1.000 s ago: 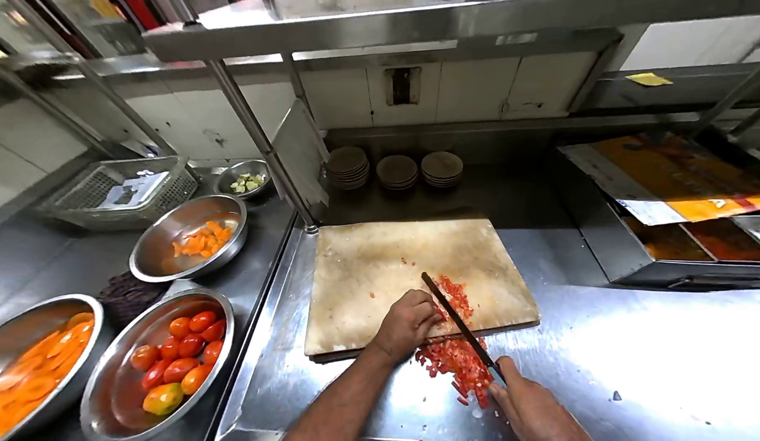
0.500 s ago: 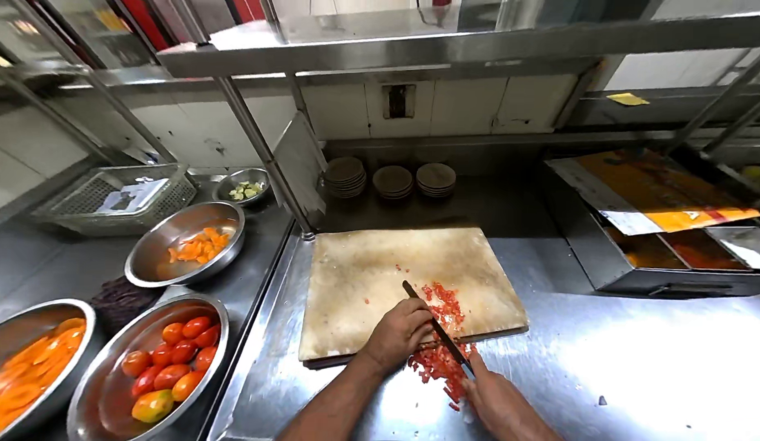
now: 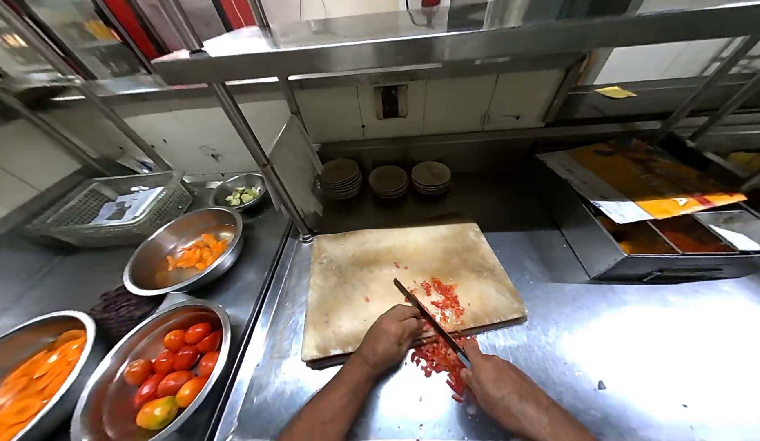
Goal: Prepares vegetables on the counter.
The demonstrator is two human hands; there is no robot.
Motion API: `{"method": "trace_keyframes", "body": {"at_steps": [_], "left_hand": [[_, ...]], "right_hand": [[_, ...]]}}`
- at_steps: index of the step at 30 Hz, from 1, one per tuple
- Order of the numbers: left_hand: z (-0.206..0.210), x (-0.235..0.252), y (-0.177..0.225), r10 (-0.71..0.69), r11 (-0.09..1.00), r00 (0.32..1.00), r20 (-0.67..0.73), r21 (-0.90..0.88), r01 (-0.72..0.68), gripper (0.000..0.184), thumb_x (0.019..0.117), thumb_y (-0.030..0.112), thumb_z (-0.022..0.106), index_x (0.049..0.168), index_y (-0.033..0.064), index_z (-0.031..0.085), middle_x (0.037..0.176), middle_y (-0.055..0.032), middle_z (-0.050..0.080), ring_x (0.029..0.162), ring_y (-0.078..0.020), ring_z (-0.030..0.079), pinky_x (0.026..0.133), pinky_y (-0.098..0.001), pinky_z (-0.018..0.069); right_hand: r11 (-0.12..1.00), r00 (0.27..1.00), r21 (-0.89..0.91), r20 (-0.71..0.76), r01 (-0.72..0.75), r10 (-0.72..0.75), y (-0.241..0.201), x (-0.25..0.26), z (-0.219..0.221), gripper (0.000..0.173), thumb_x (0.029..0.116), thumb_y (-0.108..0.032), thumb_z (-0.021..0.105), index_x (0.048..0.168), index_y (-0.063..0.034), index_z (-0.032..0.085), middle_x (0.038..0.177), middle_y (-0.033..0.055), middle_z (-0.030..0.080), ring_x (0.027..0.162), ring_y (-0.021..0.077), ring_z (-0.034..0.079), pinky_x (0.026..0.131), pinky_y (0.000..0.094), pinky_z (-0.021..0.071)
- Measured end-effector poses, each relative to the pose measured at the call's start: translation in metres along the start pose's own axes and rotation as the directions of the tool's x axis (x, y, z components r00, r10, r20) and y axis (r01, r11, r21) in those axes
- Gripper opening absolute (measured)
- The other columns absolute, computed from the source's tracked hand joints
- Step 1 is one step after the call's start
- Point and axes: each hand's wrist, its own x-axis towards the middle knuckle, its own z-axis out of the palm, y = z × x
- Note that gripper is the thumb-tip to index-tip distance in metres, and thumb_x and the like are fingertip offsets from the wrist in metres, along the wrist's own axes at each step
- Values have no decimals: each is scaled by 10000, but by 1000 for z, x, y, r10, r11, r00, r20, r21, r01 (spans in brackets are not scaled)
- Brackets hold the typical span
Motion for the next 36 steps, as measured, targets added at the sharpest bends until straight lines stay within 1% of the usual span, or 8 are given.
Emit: {"method": "trace_keyframes", "body": {"at_steps": [5, 8, 13, 18, 23, 26, 31, 36], "left_hand": [[3, 0, 0, 8, 1000, 1000, -9, 5, -8, 234, 1037, 162, 563, 971, 46, 756, 1122, -103, 729, 1113, -210, 680, 1027, -328, 530], [-5, 1, 4, -30, 1000, 998, 53, -1, 30, 247, 1047, 183, 548, 1036, 47, 753, 1164, -130, 703, 1151, -243, 656, 1051, -355, 514], [-18, 16, 4, -71, 997, 977, 202, -23, 77, 240, 1043, 170, 541, 1037, 43, 744, 1466, -134, 572, 1424, -295, 476, 1205, -481, 358], [-12, 38, 5, -33, 999, 949, 312, 43, 20, 306, 1049, 283, 554, 1040, 41, 739, 1274, -120, 689, 1243, -265, 621, 1109, -441, 450], [8, 29, 6, 28, 998, 990, 142, 53, -36, 267, 1036, 268, 583, 1002, 65, 753, 1149, -122, 723, 1117, -268, 675, 1012, -431, 523], [13, 26, 3, 35, 999, 996, 86, 25, -37, 248, 1022, 272, 610, 980, 72, 752, 1136, -106, 722, 1117, -244, 673, 1009, -407, 527], [11, 26, 2, 10, 1000, 998, 59, -12, -9, 220, 1003, 248, 640, 949, 72, 762, 1113, -106, 726, 1106, -235, 675, 1008, -394, 530], [16, 21, 0, 45, 999, 999, 11, 28, -45, 236, 1010, 259, 630, 929, 87, 771, 1093, -80, 743, 1102, -218, 684, 1015, -392, 530]], "right_hand": [[996, 998, 89, -55, 8, -3, 3, 19, 36, 441, 1090, -335, 456, 1434, -62, 411, 1094, 226, 688, 1035, 400, 702, 893, 567, 554], [980, 996, 176, -26, 93, -90, 11, 12, 13, 459, 1086, -338, 472, 1445, -58, 413, 1045, 230, 667, 950, 393, 691, 846, 574, 549], [991, 995, 130, -92, -11, 23, 27, -7, 3, 442, 1088, -339, 461, 1446, -88, 395, 1024, 221, 679, 951, 403, 700, 845, 568, 556], [997, 994, 69, -103, -29, 36, 33, 12, 6, 449, 1090, -326, 456, 1446, -62, 385, 1067, 241, 675, 1007, 418, 695, 879, 586, 550], [996, 995, 18, -52, -87, 87, 15, -20, 2, 456, 1092, -306, 444, 1467, -57, 374, 1099, 251, 678, 1039, 436, 691, 883, 595, 546], [995, 989, 82, -126, -62, 72, 21, 16, 27, 480, 1104, -326, 412, 1494, -51, 360, 1122, 241, 680, 1052, 416, 695, 909, 572, 549], [999, 998, -1, -37, -48, 48, 14, -11, -15, 433, 1093, -318, 439, 1450, -79, 382, 1066, 242, 674, 1006, 427, 693, 861, 589, 549], [995, 991, 87, -116, -58, 68, 14, 14, 32, 462, 1100, -323, 423, 1472, -51, 383, 1104, 233, 686, 1040, 414, 699, 900, 571, 551]]}}
